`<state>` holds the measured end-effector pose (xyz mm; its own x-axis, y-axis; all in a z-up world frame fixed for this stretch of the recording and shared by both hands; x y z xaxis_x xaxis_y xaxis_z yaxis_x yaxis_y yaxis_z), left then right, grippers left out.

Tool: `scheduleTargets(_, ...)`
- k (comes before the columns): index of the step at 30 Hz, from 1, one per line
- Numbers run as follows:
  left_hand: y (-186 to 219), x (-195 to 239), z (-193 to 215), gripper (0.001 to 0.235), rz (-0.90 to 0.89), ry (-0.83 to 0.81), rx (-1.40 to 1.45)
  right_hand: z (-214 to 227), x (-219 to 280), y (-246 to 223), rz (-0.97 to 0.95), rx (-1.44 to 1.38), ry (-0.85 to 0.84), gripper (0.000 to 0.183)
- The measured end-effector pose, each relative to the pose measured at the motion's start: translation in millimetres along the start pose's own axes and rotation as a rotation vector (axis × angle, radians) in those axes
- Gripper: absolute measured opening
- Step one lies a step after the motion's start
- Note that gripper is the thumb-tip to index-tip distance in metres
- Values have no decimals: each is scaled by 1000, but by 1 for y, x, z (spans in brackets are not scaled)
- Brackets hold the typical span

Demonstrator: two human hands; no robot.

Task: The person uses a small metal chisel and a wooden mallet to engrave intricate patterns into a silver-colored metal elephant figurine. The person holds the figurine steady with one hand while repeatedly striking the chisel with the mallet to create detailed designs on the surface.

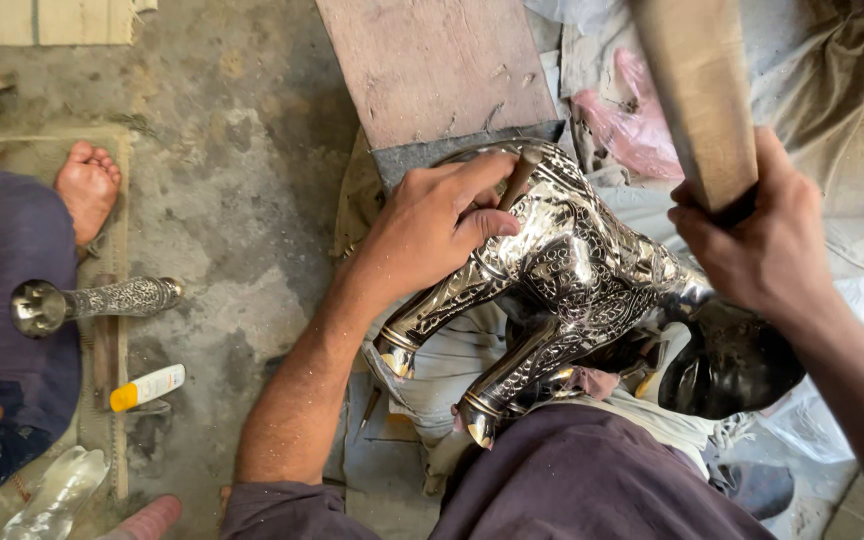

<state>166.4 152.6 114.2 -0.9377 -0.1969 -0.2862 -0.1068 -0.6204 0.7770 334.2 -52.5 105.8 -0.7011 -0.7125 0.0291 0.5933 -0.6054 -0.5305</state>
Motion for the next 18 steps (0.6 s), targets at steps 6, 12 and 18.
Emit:
scheduleTargets(6, 3, -5, -7, 43, 5, -70, -72, 19, 18, -15, 220, -95, 155, 32)
scheduleTargets(12, 9, -3, -10, 40, -59, -67, -89, 25, 24, 1, 187, -153, 196, 29)
scheduleTargets(18, -1, -1, -14, 31, 40, -97, -77, 7, 8, -2, 196, 390, 26, 25)
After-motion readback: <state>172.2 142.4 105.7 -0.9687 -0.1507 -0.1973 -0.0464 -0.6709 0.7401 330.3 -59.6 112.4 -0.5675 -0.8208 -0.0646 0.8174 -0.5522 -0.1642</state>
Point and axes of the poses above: each hand's wrist, its own x-axis away from the middle knuckle, its own z-axis out of the back of the hand, y = z × x, the point moved 10 cm from there along -x, towards the middle knuckle, and after that the axes turned 7 degrees about -x, right-handed, at the moved point
